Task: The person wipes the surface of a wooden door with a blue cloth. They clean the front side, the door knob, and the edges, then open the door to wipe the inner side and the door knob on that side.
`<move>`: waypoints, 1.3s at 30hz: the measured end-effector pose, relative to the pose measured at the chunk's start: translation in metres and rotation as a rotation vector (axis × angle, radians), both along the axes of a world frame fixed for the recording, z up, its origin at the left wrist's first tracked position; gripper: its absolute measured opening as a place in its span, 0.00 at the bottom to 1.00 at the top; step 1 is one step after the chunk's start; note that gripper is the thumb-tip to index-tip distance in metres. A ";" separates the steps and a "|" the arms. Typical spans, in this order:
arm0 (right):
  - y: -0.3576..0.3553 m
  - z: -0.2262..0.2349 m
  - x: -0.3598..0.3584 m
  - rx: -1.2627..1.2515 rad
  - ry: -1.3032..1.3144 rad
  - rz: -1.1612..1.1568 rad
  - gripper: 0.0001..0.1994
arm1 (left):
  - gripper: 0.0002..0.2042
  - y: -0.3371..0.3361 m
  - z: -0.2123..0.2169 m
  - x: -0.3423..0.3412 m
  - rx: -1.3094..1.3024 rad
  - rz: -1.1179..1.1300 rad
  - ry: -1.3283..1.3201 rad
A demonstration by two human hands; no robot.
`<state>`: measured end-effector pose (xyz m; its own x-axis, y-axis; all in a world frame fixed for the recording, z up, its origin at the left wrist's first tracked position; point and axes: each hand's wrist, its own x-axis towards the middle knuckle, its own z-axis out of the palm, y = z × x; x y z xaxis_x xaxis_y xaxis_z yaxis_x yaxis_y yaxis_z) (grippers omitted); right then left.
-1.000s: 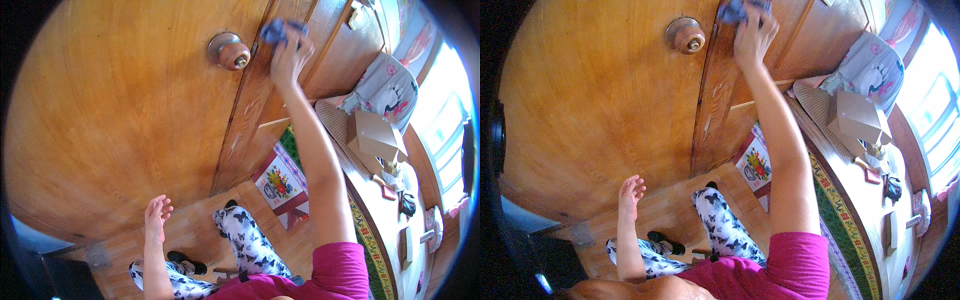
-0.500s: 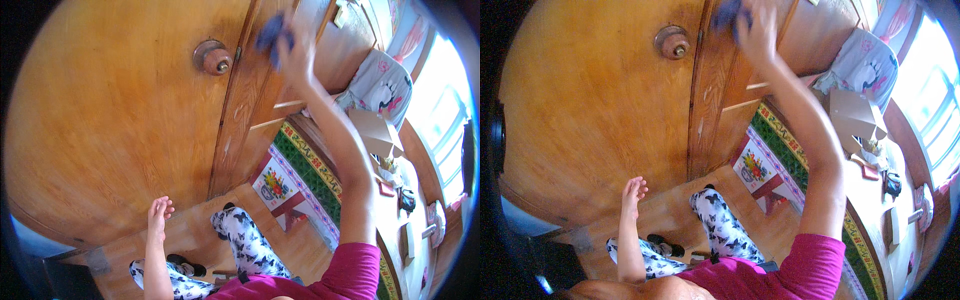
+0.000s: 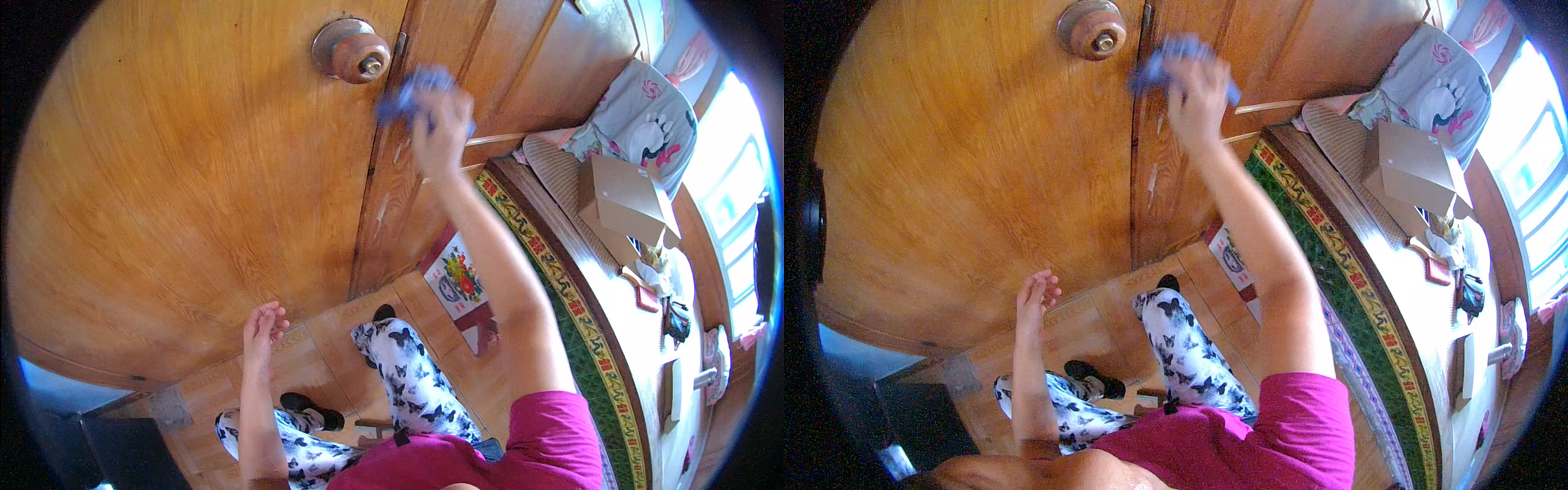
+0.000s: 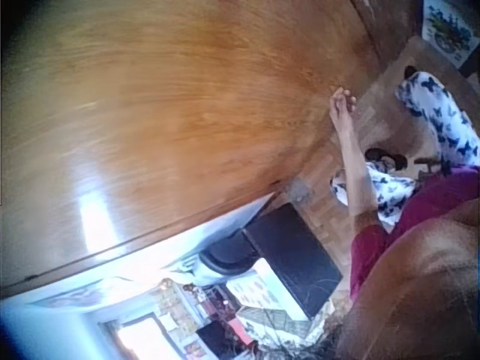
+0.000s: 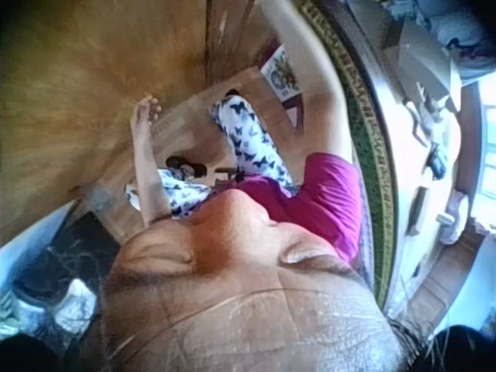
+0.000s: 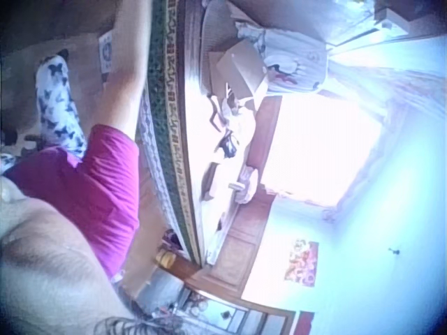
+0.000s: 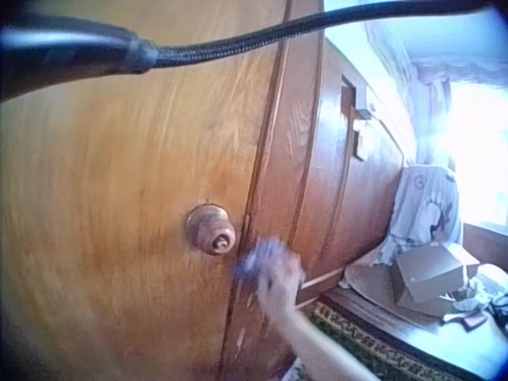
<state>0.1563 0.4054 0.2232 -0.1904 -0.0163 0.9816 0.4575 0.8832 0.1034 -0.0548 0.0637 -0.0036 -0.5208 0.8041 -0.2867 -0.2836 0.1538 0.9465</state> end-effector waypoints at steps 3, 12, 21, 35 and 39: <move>-0.008 -0.134 0.038 -0.190 -0.419 -0.087 0.17 | 0.13 0.020 -0.002 0.006 0.023 -0.031 0.009; -0.020 -0.002 0.031 -0.098 -0.188 0.087 0.24 | 0.15 0.020 -0.040 0.001 0.022 -0.131 0.146; 0.005 -0.048 -0.020 -0.017 0.175 -0.030 0.18 | 0.14 0.020 -0.009 0.014 -0.032 -0.124 0.148; -0.038 -0.156 0.016 -0.733 0.124 0.094 0.21 | 0.15 0.031 -0.011 0.021 -0.047 -0.174 0.256; -0.030 -0.054 -0.015 -0.360 0.401 0.212 0.19 | 0.13 0.032 -0.005 0.024 -0.060 -0.148 0.268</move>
<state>0.1416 0.3755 0.1689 0.1683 0.3351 0.9270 0.2082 0.9071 -0.3657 -0.0305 0.0956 -0.0082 -0.4625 0.8628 -0.2043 0.0049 0.2330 0.9725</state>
